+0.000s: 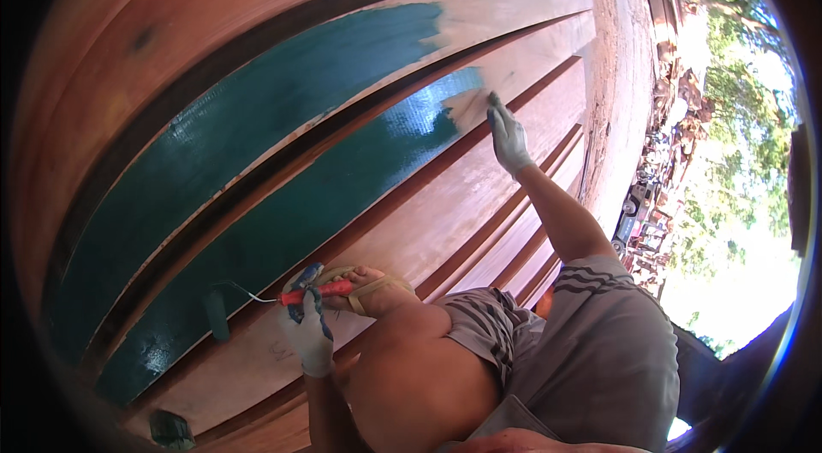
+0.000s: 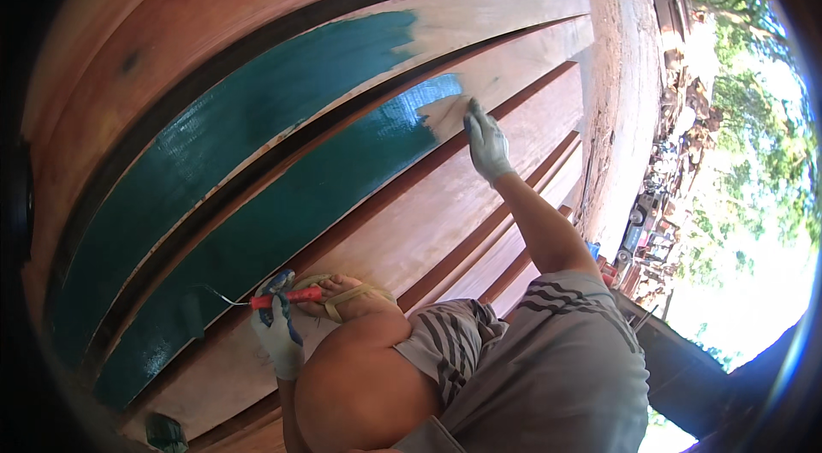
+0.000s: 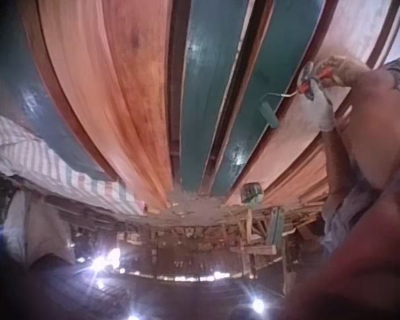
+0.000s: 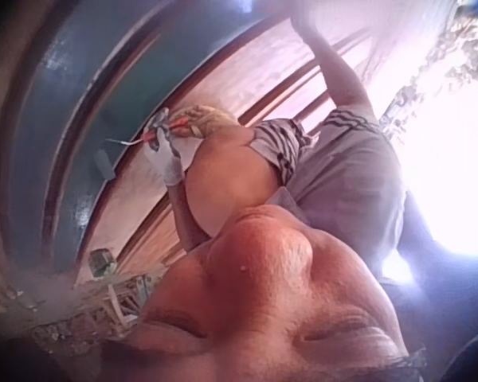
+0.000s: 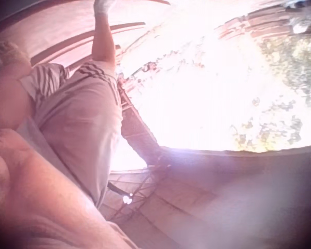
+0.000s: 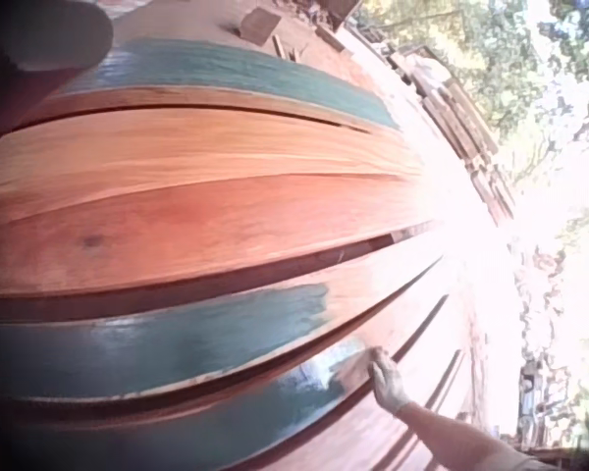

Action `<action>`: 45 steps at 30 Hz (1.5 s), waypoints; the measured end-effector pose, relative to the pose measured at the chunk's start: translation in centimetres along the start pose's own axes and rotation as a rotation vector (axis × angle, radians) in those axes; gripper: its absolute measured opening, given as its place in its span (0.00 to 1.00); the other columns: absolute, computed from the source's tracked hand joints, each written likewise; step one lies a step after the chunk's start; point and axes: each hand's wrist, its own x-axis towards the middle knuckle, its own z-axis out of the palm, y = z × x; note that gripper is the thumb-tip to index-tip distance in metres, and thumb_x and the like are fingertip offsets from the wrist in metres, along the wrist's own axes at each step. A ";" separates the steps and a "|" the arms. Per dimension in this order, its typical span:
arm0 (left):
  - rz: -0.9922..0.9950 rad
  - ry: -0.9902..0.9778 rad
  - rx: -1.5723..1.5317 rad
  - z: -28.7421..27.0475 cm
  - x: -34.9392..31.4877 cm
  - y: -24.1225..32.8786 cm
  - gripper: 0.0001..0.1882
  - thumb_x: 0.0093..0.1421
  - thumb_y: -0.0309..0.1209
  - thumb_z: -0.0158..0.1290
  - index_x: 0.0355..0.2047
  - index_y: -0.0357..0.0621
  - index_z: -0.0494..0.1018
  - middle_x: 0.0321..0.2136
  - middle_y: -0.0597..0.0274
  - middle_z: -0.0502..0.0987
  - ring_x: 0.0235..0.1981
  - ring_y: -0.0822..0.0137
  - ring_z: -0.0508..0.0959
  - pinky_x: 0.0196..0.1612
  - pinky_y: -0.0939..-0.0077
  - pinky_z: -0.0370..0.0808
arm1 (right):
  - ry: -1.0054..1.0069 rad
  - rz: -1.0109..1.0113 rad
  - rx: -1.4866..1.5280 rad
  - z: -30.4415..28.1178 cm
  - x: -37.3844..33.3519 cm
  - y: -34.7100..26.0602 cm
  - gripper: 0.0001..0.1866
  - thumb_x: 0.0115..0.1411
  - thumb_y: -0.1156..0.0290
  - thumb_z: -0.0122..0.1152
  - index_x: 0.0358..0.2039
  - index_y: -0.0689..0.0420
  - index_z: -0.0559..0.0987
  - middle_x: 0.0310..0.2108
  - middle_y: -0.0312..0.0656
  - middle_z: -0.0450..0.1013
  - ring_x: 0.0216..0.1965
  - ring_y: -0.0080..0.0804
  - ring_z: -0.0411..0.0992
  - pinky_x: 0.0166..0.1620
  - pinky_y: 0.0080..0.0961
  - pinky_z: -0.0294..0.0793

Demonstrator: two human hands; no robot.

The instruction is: The person paints wooden planks green using a paint roller and a small container of paint. They repeatedly dip the roller into the paint and apply it to the surface of the planks, moving along the length of each plank.

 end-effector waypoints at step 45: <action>0.067 0.461 0.146 -11.8 -11.6 -15.9 0.21 0.73 0.40 0.50 0.59 0.40 0.76 0.53 0.49 0.82 0.53 0.51 0.82 0.56 0.62 0.77 | -0.474 -1.389 -0.250 22.5 -20.1 -53.0 0.16 0.72 0.55 0.51 0.38 0.54 0.79 0.30 0.50 0.81 0.35 0.53 0.80 0.38 0.51 0.77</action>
